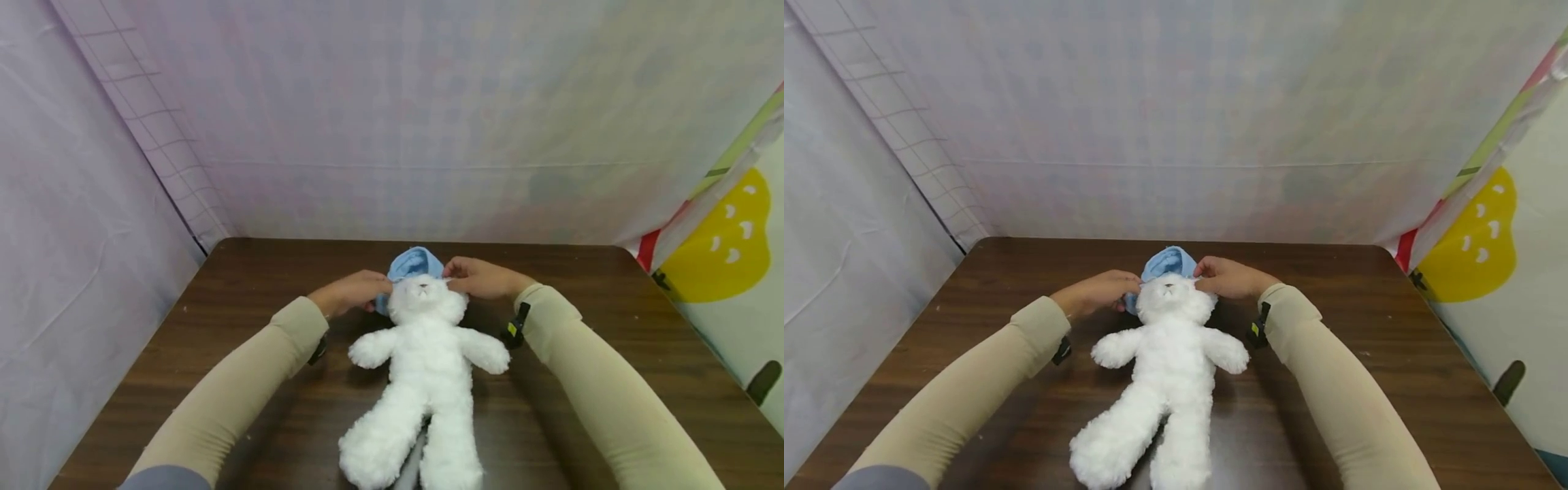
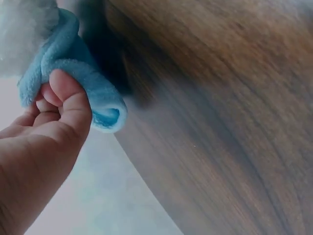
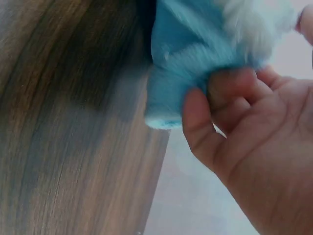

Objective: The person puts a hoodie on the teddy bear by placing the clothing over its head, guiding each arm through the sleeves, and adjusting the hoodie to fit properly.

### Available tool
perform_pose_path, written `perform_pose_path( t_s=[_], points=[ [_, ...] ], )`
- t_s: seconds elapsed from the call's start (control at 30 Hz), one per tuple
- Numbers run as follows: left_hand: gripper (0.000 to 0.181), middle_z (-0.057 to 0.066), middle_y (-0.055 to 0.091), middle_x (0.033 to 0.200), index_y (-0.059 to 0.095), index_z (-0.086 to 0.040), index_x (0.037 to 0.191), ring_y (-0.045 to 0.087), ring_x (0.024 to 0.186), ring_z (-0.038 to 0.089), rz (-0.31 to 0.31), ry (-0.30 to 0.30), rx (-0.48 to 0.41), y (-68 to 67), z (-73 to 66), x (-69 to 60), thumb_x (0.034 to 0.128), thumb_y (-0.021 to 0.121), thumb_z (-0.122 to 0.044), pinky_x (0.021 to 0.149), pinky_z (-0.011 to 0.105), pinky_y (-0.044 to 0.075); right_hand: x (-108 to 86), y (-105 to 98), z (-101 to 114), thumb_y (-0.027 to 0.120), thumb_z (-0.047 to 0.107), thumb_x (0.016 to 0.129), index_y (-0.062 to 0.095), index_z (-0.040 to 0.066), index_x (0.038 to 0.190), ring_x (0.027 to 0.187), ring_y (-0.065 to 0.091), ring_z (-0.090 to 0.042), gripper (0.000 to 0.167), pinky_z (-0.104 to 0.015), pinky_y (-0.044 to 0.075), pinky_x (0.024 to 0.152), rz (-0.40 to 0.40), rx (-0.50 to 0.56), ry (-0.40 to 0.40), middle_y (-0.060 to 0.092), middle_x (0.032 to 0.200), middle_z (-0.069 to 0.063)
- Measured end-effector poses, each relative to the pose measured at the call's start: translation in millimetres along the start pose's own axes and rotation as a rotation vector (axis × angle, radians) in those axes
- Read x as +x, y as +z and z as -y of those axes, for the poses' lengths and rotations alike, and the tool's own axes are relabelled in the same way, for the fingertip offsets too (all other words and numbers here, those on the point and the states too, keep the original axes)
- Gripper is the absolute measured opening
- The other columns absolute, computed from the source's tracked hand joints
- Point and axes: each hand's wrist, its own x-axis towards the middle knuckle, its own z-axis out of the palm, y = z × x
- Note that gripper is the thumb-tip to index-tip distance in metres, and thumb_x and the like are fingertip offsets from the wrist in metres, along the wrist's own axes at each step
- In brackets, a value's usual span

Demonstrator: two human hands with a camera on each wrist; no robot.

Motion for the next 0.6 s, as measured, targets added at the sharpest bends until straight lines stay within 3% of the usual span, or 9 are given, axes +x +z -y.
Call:
perform_pose_path(
  t_s=[0.1,0.23,0.33,0.4,0.47,0.6],
  points=[
    [0.023,0.006,0.051,0.121,0.06,-0.006,0.111,0.047,0.089,0.018,0.046,0.01,-0.021,-0.4,-2.8,-3.5,0.0966,0.057,-0.024,0.087,0.046,0.046,-0.5,4.7,1.2,0.057,0.015,0.1,0.051,0.004,0.114,0.084,0.051,-0.023,0.019,-0.037,0.045,0.072,-0.068,-0.143,-0.019,0.057,0.102,-0.011],
    [0.054,0.004,0.045,0.146,0.052,-0.007,0.139,0.051,0.104,0.017,0.091,0.006,0.023,1.4,-3.8,-4.7,0.0942,0.068,-0.032,0.092,0.045,0.047,-2.6,12.3,1.3,0.058,0.009,0.096,0.053,0.006,0.107,0.075,0.049,-0.021,0.013,-0.036,0.042,0.067,-0.149,-0.278,-0.031,0.055,0.088,-0.008],
    [0.067,0.006,0.042,0.151,0.045,-0.008,0.146,0.051,0.116,0.02,0.1,0.006,0.069,3.6,-4.1,-4.9,0.0921,0.071,-0.037,0.093,0.044,0.048,-5.7,14.4,0.0,0.056,0.01,0.096,0.055,0.006,0.109,0.075,0.051,-0.021,0.013,-0.038,0.044,0.067,-0.174,-0.314,-0.032,0.058,0.089,-0.008],
    [0.07,0.006,0.04,0.152,0.044,-0.008,0.148,0.05,0.122,0.022,0.102,0.003,0.094,4.2,-3.6,-5.9,0.0912,0.072,-0.039,0.094,0.043,0.048,-9.6,12.8,-1.1,0.053,0.016,0.098,0.057,0.008,0.116,0.086,0.056,-0.023,0.019,-0.041,0.047,0.074,-0.15,-0.309,-0.003,0.061,0.103,-0.01],
    [0.075,0.005,0.038,0.154,0.041,-0.008,0.149,0.047,0.129,0.023,0.113,-0.003,0.111,4.0,-2.3,-7.3,0.0902,0.073,-0.041,0.096,0.042,0.048,-15.0,8.8,-2.4,0.052,0.025,0.1,0.056,0.009,0.127,0.105,0.057,-0.027,0.032,-0.047,0.047,0.086,-0.076,-0.269,0.028,0.059,0.122,-0.013],
    [0.085,0.007,0.033,0.157,0.034,-0.007,0.153,0.041,0.137,0.026,0.151,0.004,0.147,4.6,-0.4,-12.8,0.0878,0.075,-0.043,0.1,0.042,0.046,-25.7,-0.4,-7.3,0.057,0.041,0.098,0.038,0.008,0.15,0.135,0.04,-0.036,0.064,-0.057,0.035,0.106,0.114,-0.178,0.071,0.039,0.15,-0.018]
  ],
)
